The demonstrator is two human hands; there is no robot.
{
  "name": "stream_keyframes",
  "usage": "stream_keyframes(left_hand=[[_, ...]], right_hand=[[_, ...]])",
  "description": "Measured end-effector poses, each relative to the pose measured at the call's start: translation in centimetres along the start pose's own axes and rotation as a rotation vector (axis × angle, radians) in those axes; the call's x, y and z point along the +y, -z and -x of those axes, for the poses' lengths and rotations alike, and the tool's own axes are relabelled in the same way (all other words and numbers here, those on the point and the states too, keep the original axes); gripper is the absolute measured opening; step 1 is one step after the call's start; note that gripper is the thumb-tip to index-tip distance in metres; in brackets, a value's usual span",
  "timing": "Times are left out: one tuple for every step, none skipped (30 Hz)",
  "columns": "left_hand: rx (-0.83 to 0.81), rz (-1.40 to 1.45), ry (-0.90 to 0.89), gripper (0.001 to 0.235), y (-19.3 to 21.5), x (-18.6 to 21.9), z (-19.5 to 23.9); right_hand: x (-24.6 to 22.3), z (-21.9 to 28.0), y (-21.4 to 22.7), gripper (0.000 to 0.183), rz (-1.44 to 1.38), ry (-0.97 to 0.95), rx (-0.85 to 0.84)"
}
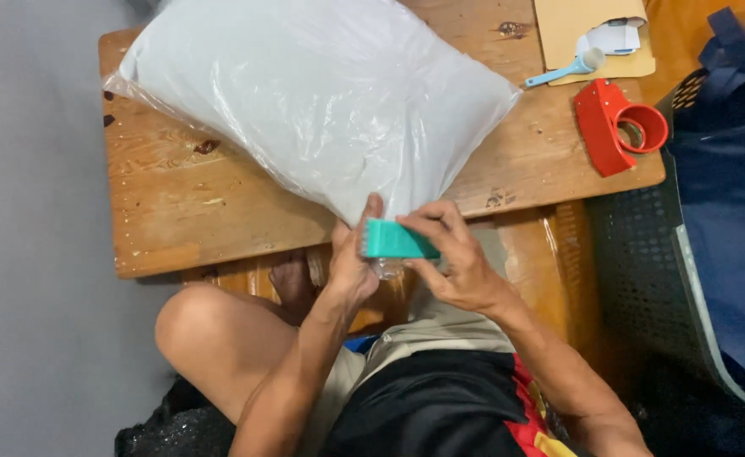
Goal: The person uses a green plastic scraper to repeatedly smooth the surface of a pillow wrapped in clear plastic on a wooden table. They rub the scraper along the edges and across the face of the pillow, then flip it over and continue smoothing the other side.
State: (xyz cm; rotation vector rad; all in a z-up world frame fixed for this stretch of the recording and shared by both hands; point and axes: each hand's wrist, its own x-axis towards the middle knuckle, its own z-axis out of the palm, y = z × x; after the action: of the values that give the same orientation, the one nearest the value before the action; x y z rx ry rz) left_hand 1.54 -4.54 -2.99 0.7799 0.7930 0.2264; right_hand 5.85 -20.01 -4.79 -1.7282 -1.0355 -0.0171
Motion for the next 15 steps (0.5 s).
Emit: stream_keyframes(left_hand=[[-0.003,-0.008,0.003,0.074,0.4,-0.3,-0.7],[-0.004,-0.028,0.018,0.071,0.8,-0.7,-1.4],[-0.006,-0.048,0.032,0.069,1.2,-1.0,-2.1],[-0.007,-0.050,0.036,0.069,1.1,-0.6,-1.7],[-0.018,-0.045,0.058,0.073,1.1,-0.1,-1.3],[-0.034,-0.039,0.079,0.076,1.0,0.4,-1.0],[-0.042,-0.040,0.082,0.076,0.8,0.4,-0.9],[-0.026,-0.041,0.092,0.076,0.7,0.4,-0.7],[-0.010,-0.042,0.101,0.076,0.7,0.5,-0.5],[-0.014,-0.042,0.100,0.076,0.4,0.8,-0.2],[-0.009,-0.039,0.123,0.075,0.1,1.1,0.0],[0.002,-0.037,0.145,0.073,-0.2,1.4,0.3],[0.004,-0.037,0.144,0.073,-0.4,1.5,-0.1],[-0.009,-0.020,0.178,0.076,-0.4,1.6,-0.3],[-0.021,-0.002,0.212,0.078,-0.4,1.6,-0.5]], right_hand=[[1.4,0.5,-0.4,0.052,-0.001,-0.004,0.007],[2.8,1.0,-0.7,0.052,0.071,-0.020,0.073],[4.2,1.5,-1.1,0.052,0.143,-0.037,0.138],[5.5,0.6,0.4,0.052,0.145,-0.040,0.140],[6.7,-0.3,1.9,0.051,0.208,-0.056,0.303],[8.0,-1.4,3.6,0.050,0.276,-0.069,0.469],[10.0,-1.9,4.6,0.050,0.283,-0.070,0.472],[12.0,-2.5,5.5,0.051,0.187,-0.185,0.525],[13.9,-3.1,6.5,0.053,0.090,-0.300,0.576],[12.9,-3.0,5.5,0.053,0.092,-0.298,0.578],[11.9,-2.9,4.6,0.053,0.040,-0.310,0.544],[11.0,-2.8,3.5,0.053,-0.015,-0.323,0.506],[9.5,-1.8,2.4,0.053,-0.017,-0.323,0.505],[7.9,-0.6,1.1,0.052,0.020,-0.216,0.335],[6.3,0.6,-0.2,0.052,0.054,-0.109,0.164]])
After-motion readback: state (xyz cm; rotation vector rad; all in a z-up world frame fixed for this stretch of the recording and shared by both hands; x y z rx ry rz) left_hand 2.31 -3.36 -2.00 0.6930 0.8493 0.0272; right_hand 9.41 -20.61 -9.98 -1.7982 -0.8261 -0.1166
